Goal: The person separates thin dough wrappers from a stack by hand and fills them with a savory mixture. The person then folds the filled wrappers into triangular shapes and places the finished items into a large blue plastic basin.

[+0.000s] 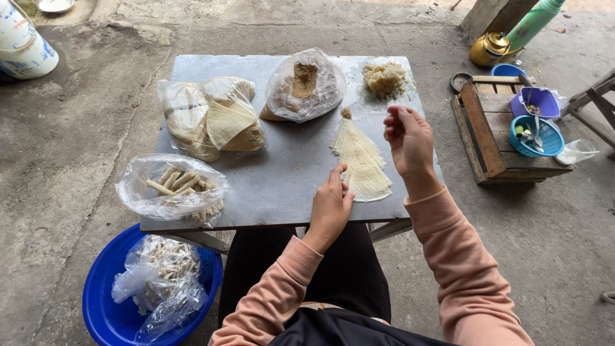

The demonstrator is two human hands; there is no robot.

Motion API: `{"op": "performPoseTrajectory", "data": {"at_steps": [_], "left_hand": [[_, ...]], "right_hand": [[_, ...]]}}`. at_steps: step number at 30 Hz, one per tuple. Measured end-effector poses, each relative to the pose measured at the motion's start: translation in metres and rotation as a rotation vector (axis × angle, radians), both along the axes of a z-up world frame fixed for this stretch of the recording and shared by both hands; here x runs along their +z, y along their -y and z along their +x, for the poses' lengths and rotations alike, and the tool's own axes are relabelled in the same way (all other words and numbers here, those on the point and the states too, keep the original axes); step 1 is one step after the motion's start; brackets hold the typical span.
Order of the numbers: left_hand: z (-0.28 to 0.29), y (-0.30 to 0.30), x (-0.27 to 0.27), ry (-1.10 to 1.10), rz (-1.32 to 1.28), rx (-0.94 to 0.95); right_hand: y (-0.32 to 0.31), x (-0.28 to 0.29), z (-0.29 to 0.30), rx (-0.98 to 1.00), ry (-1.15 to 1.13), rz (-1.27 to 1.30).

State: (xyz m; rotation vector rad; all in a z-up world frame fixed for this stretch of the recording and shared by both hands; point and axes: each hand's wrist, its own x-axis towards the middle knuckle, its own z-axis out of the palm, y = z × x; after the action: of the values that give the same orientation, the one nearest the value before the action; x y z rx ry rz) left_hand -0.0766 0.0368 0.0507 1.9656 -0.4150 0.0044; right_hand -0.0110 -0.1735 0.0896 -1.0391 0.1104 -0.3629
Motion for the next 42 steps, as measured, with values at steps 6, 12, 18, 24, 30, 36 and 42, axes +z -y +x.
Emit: {"op": "performPoseTrajectory", "data": {"at_steps": [6,12,18,24,30,36,42], "left_hand": [[-0.001,0.003,0.001,0.001,-0.006,0.011],[-0.001,0.007,0.002,-0.005,-0.014,0.023],[-0.001,0.008,0.003,0.005,-0.015,0.026],[-0.001,0.009,0.006,-0.027,-0.006,0.029],[-0.001,0.009,0.006,-0.026,-0.015,0.022],[-0.001,0.01,0.005,-0.024,-0.024,0.013],[0.001,0.009,-0.002,-0.001,-0.072,-0.016]], "right_hand": [[0.03,-0.027,-0.087,-0.038,-0.078,-0.156],[0.028,-0.048,-0.123,-0.011,-0.183,-0.349],[0.021,-0.052,-0.121,0.015,-0.13,-0.434],[0.022,-0.051,-0.122,0.026,-0.051,-0.619],[0.034,-0.044,-0.132,-0.002,-0.041,-0.716],[0.042,-0.034,-0.139,-0.062,-0.03,-0.734],[0.027,-0.009,-0.114,-0.083,0.038,-0.476]]}}
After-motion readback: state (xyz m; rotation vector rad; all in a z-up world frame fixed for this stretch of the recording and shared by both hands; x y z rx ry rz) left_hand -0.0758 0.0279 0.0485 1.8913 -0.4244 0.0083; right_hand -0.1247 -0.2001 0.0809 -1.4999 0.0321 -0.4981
